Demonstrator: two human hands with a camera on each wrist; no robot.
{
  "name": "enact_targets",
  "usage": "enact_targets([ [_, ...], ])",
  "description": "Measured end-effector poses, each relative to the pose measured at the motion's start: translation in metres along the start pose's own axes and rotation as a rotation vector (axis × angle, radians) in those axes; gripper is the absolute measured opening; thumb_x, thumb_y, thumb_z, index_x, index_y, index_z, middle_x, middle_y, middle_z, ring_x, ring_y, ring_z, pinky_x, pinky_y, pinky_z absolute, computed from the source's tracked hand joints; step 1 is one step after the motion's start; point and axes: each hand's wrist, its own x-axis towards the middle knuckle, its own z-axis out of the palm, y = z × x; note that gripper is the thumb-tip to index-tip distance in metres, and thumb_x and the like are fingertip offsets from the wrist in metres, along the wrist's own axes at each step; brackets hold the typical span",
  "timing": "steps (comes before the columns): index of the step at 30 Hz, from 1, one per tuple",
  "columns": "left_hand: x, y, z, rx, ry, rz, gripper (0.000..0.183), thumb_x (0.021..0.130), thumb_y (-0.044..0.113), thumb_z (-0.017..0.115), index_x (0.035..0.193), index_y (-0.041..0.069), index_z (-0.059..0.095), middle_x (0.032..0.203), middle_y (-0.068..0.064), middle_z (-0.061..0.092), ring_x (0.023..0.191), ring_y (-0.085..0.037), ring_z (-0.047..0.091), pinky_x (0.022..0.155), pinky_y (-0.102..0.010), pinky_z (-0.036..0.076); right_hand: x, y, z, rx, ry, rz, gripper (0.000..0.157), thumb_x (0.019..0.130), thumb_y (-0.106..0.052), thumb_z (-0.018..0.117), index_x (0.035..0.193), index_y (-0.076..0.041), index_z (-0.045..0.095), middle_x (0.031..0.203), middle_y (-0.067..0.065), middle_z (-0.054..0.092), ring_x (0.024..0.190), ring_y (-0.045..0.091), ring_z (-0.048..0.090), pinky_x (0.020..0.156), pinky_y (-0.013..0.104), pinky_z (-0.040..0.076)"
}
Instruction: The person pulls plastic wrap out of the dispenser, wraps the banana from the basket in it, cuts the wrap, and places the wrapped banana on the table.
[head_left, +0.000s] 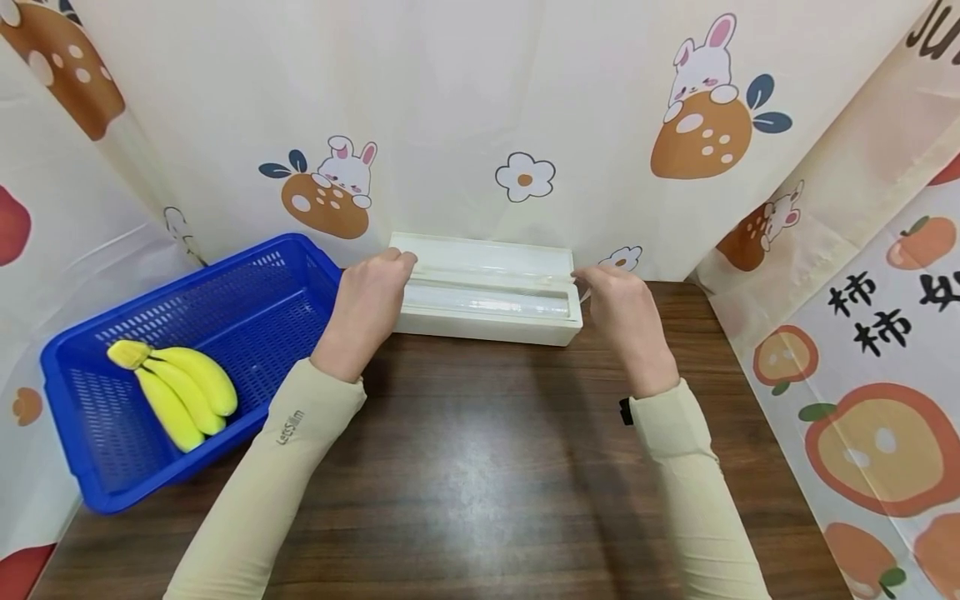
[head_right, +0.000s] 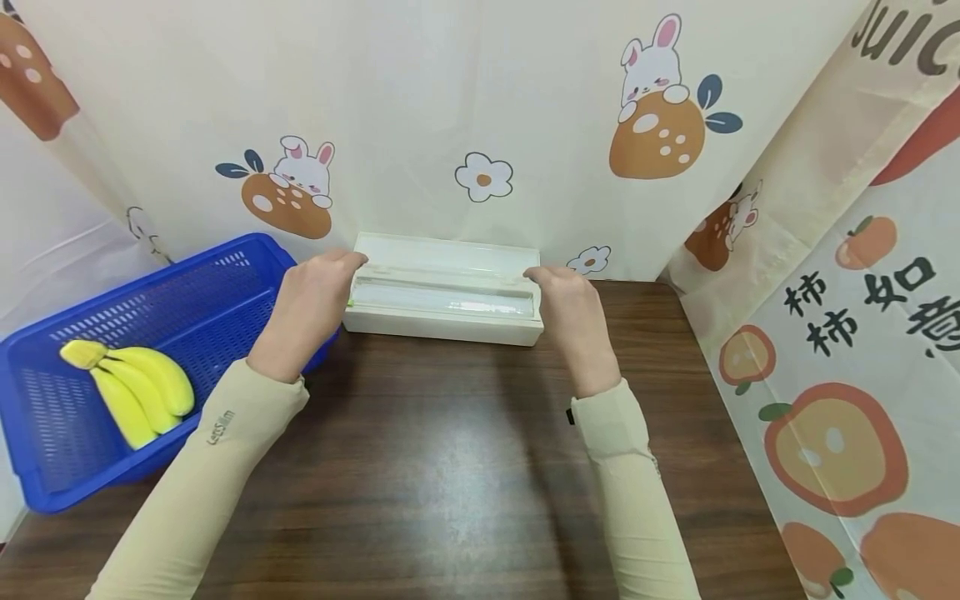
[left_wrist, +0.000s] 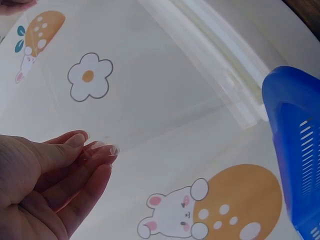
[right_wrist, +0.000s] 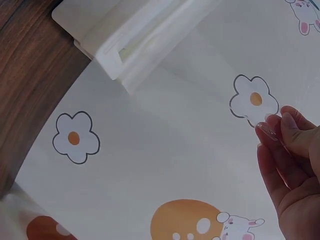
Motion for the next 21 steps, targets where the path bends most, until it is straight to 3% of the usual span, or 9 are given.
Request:
enact_targets([
  [21,0.004,0.006,-0.016,-0.034,0.078,0.024,0.019,0.103,-0.012,0.056,0.112,-0.008,0.072,0.098,-0.023,0.074,0.08,-0.039,0.072,0.067,-0.048,0.061,0.007,-0.002,-0.016,0.013,0.046,-0.017,0.03,0.094,0.024,0.054,0.104,0.009,0.078,0.095,0.023,0.077,0.086,0.041,0.075,0.077,0.049,0.062],
])
